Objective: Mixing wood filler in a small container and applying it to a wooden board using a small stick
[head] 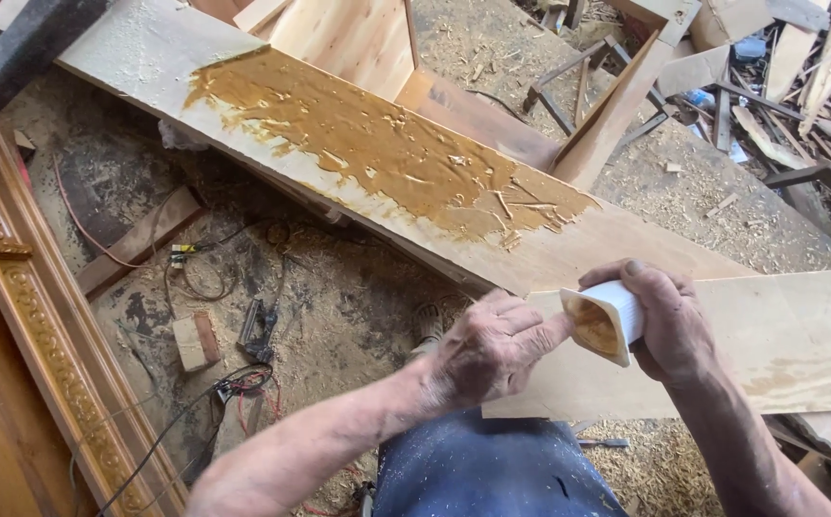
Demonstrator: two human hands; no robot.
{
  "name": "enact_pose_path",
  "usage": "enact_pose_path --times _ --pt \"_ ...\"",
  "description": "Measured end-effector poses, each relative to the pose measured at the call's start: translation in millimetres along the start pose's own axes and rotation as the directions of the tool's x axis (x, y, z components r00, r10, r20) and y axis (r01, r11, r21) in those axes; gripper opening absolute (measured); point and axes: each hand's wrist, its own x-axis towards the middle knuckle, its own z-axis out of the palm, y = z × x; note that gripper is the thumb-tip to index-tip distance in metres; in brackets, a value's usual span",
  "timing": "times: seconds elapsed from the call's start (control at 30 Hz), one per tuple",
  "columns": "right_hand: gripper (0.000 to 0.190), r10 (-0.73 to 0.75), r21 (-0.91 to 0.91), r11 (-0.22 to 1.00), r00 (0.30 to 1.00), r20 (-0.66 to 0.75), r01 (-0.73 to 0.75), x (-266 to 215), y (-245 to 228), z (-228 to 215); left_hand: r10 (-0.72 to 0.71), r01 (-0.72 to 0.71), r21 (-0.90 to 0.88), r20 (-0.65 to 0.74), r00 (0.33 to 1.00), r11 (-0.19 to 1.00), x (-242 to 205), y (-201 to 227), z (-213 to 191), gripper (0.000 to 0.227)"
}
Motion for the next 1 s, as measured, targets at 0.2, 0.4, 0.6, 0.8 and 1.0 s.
enact_pose_path --times 0.2,0.4,0.6,0.8,1.0 --pt "0.02 0.261 0.172 0.962 0.905 -0.335 -0.214 17 -8 -15 -0.698 0.559 -0.809 0.294 0.653 0.183 -41 -1 29 0.022" --pt "0.045 -0.175 0.098 0.968 0.899 -0.401 0.232 20 38 -76 -0.594 0.53 -0.33 -0.131 0.794 0.781 -70 -72 28 0.027" --pt "0.049 -0.675 -0.244 0.735 0.718 -0.173 0.632 20 53 -80 0.023 -0.082 0.556 0.113 0.993 0.827 -57 -74 20 0.033" --pt "0.046 -0.507 -0.355 0.837 0.835 -0.214 0.417 6 55 -98 -0.095 -0.013 0.642 0.133 0.987 0.766 -90 -78 13 0.028" --pt "0.059 -0.584 -0.365 0.789 0.788 -0.196 0.494 -3 59 -126 -0.529 0.556 0.177 -0.179 0.83 0.813 -98 -41 49 0.038"
